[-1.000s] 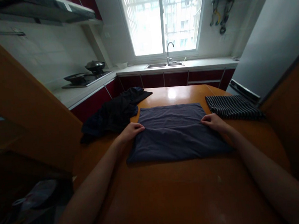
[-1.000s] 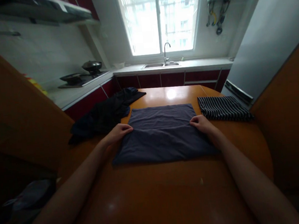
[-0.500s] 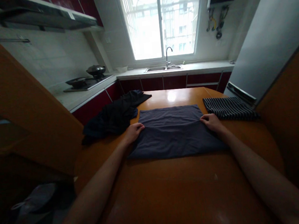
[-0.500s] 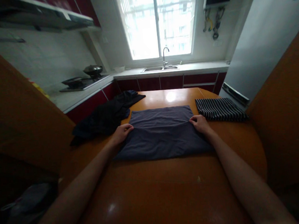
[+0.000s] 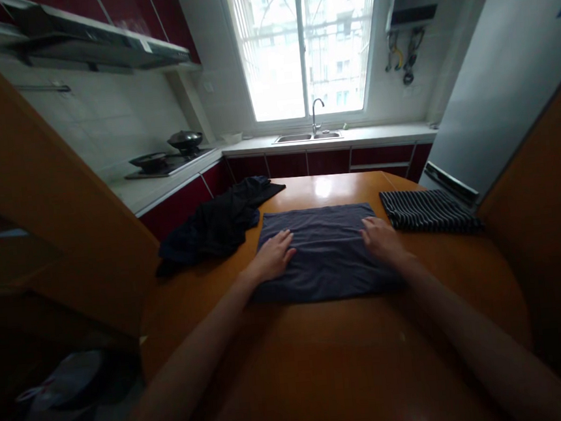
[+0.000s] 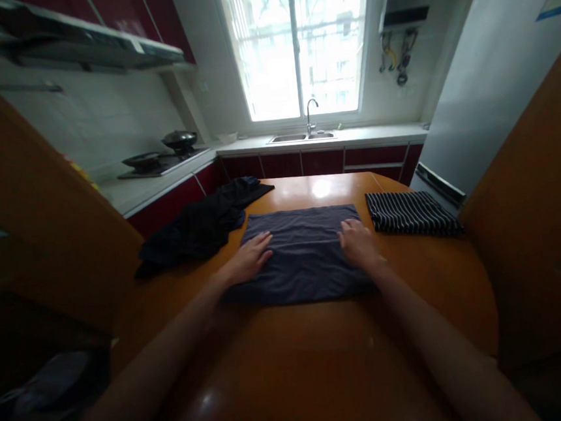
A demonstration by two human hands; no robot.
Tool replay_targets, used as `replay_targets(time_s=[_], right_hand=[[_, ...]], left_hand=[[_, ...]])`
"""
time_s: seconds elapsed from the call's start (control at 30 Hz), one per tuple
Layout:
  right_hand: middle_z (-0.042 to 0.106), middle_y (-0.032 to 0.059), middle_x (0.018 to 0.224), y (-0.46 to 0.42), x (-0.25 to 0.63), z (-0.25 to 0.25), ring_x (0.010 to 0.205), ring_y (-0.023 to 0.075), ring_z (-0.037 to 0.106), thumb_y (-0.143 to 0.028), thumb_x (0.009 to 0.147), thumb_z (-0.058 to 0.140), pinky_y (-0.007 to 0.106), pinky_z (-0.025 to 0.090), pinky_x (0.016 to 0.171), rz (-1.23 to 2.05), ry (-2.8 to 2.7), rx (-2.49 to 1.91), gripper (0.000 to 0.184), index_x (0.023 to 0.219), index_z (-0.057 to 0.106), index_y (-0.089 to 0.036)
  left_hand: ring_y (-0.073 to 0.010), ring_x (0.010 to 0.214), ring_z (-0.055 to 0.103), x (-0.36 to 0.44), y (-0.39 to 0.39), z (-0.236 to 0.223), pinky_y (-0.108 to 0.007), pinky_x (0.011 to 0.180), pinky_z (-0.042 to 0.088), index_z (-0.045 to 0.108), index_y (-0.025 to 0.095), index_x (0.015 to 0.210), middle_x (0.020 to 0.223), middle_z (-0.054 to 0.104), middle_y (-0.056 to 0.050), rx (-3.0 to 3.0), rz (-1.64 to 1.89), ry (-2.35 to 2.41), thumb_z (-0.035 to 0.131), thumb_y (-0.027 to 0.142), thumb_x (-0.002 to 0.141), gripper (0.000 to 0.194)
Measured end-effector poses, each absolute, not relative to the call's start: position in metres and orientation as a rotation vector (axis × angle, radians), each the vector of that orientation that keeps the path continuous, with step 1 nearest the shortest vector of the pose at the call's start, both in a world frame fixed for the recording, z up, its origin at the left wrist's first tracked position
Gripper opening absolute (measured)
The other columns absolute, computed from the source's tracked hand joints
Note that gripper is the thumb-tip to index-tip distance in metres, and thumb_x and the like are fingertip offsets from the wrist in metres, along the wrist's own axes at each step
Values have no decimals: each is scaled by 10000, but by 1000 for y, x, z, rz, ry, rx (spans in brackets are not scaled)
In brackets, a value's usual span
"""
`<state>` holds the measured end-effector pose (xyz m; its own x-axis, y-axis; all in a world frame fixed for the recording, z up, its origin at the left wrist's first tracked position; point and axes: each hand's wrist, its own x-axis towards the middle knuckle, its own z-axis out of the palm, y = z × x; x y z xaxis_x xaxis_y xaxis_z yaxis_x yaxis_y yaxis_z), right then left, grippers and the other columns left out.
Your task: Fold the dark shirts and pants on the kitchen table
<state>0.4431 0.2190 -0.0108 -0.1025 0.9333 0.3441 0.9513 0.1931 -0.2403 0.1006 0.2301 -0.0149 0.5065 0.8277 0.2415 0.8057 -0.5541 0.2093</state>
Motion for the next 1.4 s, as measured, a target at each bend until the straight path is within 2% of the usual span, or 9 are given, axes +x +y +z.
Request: replay_targets(time_s=[0.17,0.33,0.5,0.63,0.7,0.8,0.87,1.0,1.4], right_hand=[[210,114,1653,194,371,-33,1531,289,140,-389,1017,266,535,134,1213,147,-2386,-1514,617,1580,268,-137],[199,125,1653,207,401,-50,1533,278,131,-572,1011,251,562,73,1213,272,-2340,-1756,714,1584,252,-146],[212,129,1651,220,457,-54,1534,274,127,-566,1018,228,563,39,1216,237,-2207,-1953,703,1568,298,-134],[252,150,1638,217,490,-54,1521,301,175,-511,1018,267,599,115,1199,225,-2057,-2014,660,1545,336,-120],[376,180,1576,207,506,-53,1469,307,305,-459,1014,284,553,217,1184,142,-1957,-1960,612,1493,420,-102],[617,208,1300,179,527,-55,1233,309,552,-438,986,335,453,408,1066,17,-1800,-1845,533,1265,630,-94],[677,184,1106,154,539,-62,1071,312,613,-480,954,398,440,475,959,11,-1762,-1803,478,1062,710,-135],[687,146,961,110,549,-78,925,304,631,-515,888,500,452,506,852,116,-1763,-1746,388,870,712,-190],[701,122,909,55,561,-72,855,300,647,-422,834,527,480,536,815,182,-1783,-1656,259,725,688,-251]], left_hand=[[-277,1533,163,178,197,-39,-526,1221,121,255,128,1585,1641,229,-152,2762,284,1342,230,541,1035,688],[-306,1536,133,149,204,-46,-543,1214,97,231,183,1598,1655,186,-122,2609,261,1534,261,618,1008,734],[-303,1530,164,93,211,-43,-515,1214,127,290,118,1569,1640,221,-167,2464,240,1721,274,582,1008,728],[-320,1511,227,66,200,-43,-546,1198,175,360,117,1524,1619,285,-186,2306,398,1841,298,537,1004,671],[-317,1454,346,52,185,-41,-504,1163,282,415,97,1477,1560,386,-210,2256,623,1896,300,506,1003,636],[-300,1215,563,29,153,-36,-446,1038,429,588,117,1277,1281,615,-183,2242,862,1943,369,495,979,529],[-287,1022,624,15,129,-36,-433,935,479,669,164,1059,1053,675,-130,2207,859,1966,449,509,941,426],[-254,851,627,3,97,-40,-395,816,506,684,198,857,888,669,-81,2119,798,1850,575,491,862,313],[-256,880,620,-4,33,-25,-392,806,516,679,234,697,886,636,-62,2178,993,1758,640,426,820,232]])
